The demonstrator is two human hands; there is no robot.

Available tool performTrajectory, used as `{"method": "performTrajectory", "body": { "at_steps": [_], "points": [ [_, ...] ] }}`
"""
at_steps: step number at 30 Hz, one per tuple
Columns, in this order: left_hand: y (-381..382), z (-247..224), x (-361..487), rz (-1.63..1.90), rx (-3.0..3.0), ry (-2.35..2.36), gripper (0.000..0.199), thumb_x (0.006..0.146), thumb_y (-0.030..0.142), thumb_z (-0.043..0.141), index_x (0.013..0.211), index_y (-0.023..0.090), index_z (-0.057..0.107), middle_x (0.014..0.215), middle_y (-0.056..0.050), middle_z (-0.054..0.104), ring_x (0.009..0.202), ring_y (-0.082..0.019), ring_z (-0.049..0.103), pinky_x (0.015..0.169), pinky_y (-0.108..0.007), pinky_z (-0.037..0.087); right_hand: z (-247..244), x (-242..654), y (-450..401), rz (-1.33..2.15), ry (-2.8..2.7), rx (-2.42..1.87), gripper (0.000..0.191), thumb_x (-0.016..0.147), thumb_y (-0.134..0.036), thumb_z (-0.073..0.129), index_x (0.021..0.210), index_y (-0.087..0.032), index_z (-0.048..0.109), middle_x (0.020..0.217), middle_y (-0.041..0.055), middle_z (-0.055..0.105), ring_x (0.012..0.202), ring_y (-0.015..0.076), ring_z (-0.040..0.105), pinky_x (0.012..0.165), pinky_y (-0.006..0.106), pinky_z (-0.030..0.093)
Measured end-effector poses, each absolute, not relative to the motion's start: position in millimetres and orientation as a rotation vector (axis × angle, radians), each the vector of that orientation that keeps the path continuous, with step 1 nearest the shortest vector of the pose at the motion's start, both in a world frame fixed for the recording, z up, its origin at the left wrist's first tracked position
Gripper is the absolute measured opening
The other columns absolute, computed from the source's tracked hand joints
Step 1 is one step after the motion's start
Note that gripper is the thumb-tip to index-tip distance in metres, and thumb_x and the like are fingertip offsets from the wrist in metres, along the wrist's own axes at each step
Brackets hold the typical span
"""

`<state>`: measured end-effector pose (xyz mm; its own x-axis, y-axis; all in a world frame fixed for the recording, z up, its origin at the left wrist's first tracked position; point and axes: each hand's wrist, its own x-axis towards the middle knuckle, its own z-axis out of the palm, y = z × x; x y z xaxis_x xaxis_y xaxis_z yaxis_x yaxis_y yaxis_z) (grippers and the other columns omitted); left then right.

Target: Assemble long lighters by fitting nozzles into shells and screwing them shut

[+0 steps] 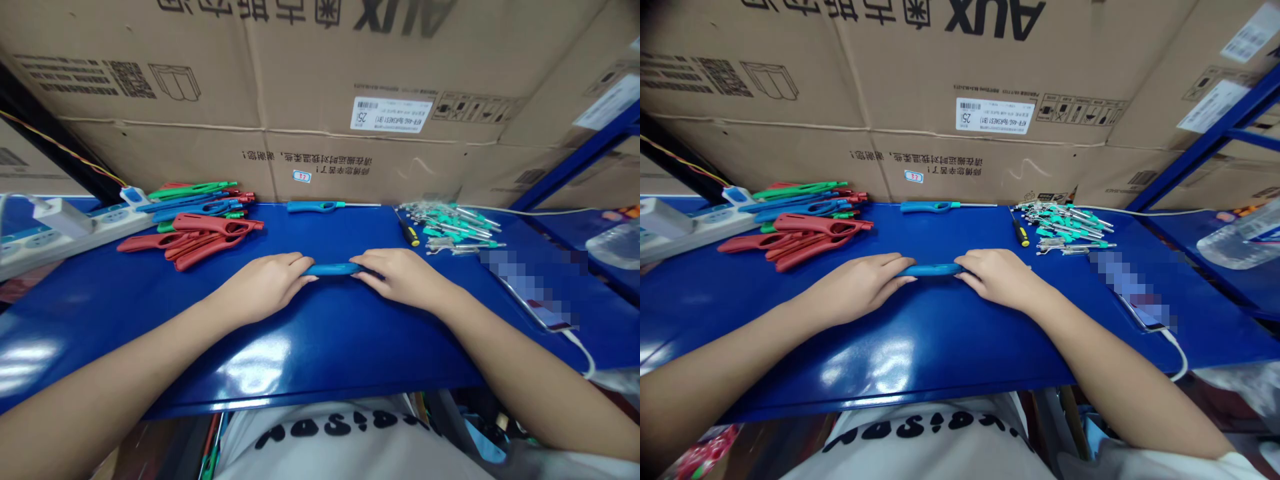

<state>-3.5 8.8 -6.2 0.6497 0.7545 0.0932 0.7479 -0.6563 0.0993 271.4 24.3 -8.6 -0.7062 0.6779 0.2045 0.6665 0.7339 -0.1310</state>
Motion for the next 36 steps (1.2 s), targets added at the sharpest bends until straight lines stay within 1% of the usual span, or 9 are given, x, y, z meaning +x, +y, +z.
{"method": "performTrajectory", "body": {
  "at_steps": [5, 10, 13, 17, 20, 24, 28, 32, 36],
  "points": [
    [7.8, -6.1, -3.0, 0.18, 2.842, 1.233, 0.035, 0.105, 0.04, 0.036, 0.122, 0.018, 0.057, 0.108, -0.009, 0.066, 0.093, -0.023, 0.068, 0.079, -0.034, 0.052, -14.1, 271.2, 24.3, -0.034, -2.732, -1.034, 0.028, 0.102, -0.03, 0.047, 0.11, -0.017, 0.071, 0.097, 0.0093, 0.075, 0.084, 0.0213, 0.069, 0.069, 0.031, 0.045],
    [-5.4, -4.6, 5.0, 0.141, 2.913, 1.172, 0.034, 0.105, 0.041, 0.036, 0.121, 0.02, 0.058, 0.106, -0.006, 0.068, 0.088, -0.022, 0.069, 0.069, -0.032, 0.051, -13.0, 259.6, 14.5, -0.04, -2.769, -0.935, 0.03, 0.104, -0.034, 0.045, 0.109, -0.018, 0.07, 0.097, 0.0079, 0.075, 0.086, 0.0211, 0.067, 0.076, 0.034, 0.042],
    [-6.6, -6.1, 5.8, 0.082, 2.929, 1.194, 0.033, 0.106, 0.038, 0.034, 0.119, 0.019, 0.059, 0.106, -0.007, 0.068, 0.084, -0.022, 0.07, 0.064, -0.032, 0.05, -10.2, 260.7, 17.0, -0.002, -2.795, -0.961, 0.028, 0.1, -0.039, 0.053, 0.114, -0.019, 0.068, 0.106, 0.009, 0.073, 0.096, 0.0237, 0.064, 0.083, 0.036, 0.042],
    [0.3, -5.0, 1.4, 0.051, 2.94, 1.286, 0.031, 0.105, 0.038, 0.036, 0.116, 0.019, 0.059, 0.107, -0.006, 0.069, 0.078, -0.023, 0.069, 0.064, -0.034, 0.049, -6.2, 276.8, 30.5, -0.098, -2.72, -1.132, 0.048, 0.091, -0.044, 0.067, 0.13, -0.017, 0.059, 0.121, 0.0137, 0.068, 0.11, 0.031, 0.06, 0.091, 0.042, 0.041],
    [4.6, -2.5, -1.7, 0.072, 2.907, 1.32, 0.03, 0.104, 0.037, 0.038, 0.115, 0.019, 0.06, 0.105, -0.006, 0.069, 0.077, -0.022, 0.069, 0.064, -0.032, 0.049, -4.1, 289.2, 40.7, -0.112, -2.706, -1.222, 0.036, 0.092, -0.038, 0.066, 0.12, -0.017, 0.066, 0.114, 0.0128, 0.071, 0.107, 0.031, 0.062, 0.091, 0.043, 0.041],
    [4.9, -0.9, -2.2, 0.14, 2.825, 1.341, 0.03, 0.103, 0.036, 0.039, 0.114, 0.019, 0.061, 0.104, -0.007, 0.069, 0.079, -0.023, 0.069, 0.065, -0.033, 0.049, -4.8, 292.3, 45.1, -0.059, -2.715, -1.106, 0.018, 0.097, -0.029, 0.059, 0.102, -0.02, 0.073, 0.101, 0.0078, 0.075, 0.097, 0.0246, 0.065, 0.093, 0.042, 0.038],
    [1.5, 1.0, 1.9, 0.341, 2.478, 1.224, 0.03, 0.101, 0.04, 0.044, 0.098, 0.019, 0.065, 0.088, -0.004, 0.07, 0.074, -0.019, 0.067, 0.067, -0.031, 0.05, -7.6, 282.5, 38.2, -0.107, -2.658, -0.881, 0.019, 0.098, -0.029, 0.057, 0.103, -0.019, 0.073, 0.099, 0.0071, 0.076, 0.093, 0.0213, 0.065, 0.092, 0.04, 0.039],
    [-1.0, 5.2, 8.4, 0.342, 1.72, 1.111, 0.036, 0.097, 0.046, 0.05, 0.078, 0.016, 0.06, 0.066, 0.0, 0.066, 0.039, -0.009, 0.05, 0.039, -0.022, 0.039, -9.3, 272.9, 29.5, -0.224, -2.641, -0.649, 0.022, 0.101, -0.024, 0.05, 0.103, -0.015, 0.07, 0.092, 0.0074, 0.075, 0.086, 0.02, 0.063, 0.09, 0.039, 0.042],
    [-1.3, 7.5, 12.1, 0.353, 1.257, 1.004, 0.034, 0.093, 0.04, 0.056, 0.071, 0.015, 0.061, 0.062, -0.001, 0.066, 0.031, -0.005, 0.041, 0.029, -0.017, 0.028, -10.1, 269.0, 25.5, -0.329, -2.603, -0.528, 0.02, 0.101, -0.021, 0.05, 0.1, -0.013, 0.068, 0.085, 0.0073, 0.074, 0.082, 0.0195, 0.062, 0.087, 0.039, 0.044]
  ]
}}
